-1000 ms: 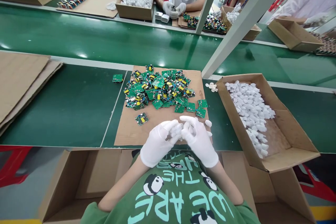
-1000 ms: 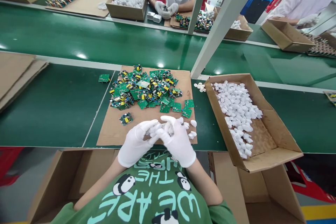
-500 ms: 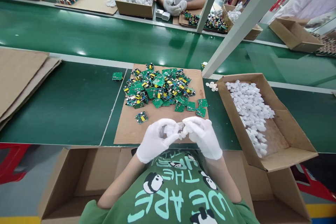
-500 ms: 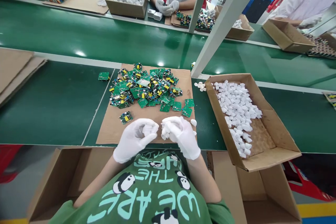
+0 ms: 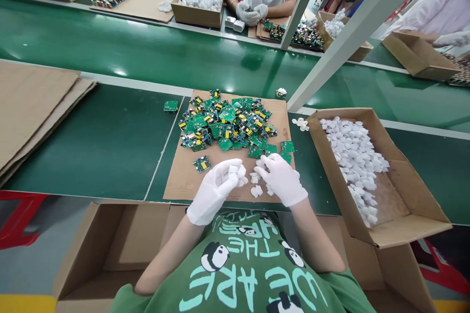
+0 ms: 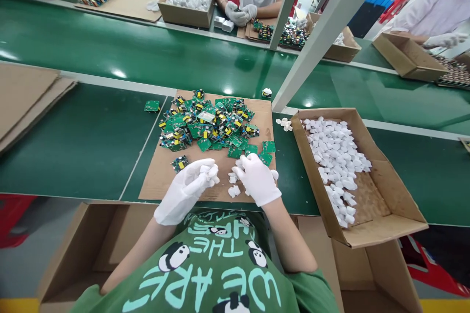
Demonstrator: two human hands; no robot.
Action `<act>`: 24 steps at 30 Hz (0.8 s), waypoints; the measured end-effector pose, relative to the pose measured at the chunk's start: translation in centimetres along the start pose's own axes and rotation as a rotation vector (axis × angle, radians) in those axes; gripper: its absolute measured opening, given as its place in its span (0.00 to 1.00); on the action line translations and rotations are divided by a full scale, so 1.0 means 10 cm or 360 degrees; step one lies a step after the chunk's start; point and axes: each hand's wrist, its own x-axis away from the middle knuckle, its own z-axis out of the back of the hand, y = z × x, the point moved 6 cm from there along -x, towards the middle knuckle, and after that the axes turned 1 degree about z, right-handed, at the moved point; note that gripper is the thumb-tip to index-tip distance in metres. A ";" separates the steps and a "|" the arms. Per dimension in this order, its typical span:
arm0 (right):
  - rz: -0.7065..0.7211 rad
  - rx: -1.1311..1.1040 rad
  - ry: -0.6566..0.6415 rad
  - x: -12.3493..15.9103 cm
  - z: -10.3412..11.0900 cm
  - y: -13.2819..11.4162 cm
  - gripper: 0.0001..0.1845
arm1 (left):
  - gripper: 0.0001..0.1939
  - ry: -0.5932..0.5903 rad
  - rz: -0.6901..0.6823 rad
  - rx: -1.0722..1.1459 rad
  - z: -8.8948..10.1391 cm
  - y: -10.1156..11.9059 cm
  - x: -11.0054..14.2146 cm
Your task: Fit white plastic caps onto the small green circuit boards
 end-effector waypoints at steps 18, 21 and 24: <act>0.0079 -0.0585 0.0419 0.33 0.39 -0.45 0.13 | 0.17 -0.0198 0.0278 0.0252 -0.24 -0.16 0.01; 0.0232 -0.0370 0.0434 0.35 0.39 -0.53 0.07 | 0.19 -0.0167 0.0308 0.0273 -0.24 -0.20 0.00; 0.0272 -0.0262 0.0444 0.37 0.39 -0.54 0.09 | 0.19 -0.0174 0.0313 0.0247 -0.24 -0.21 0.01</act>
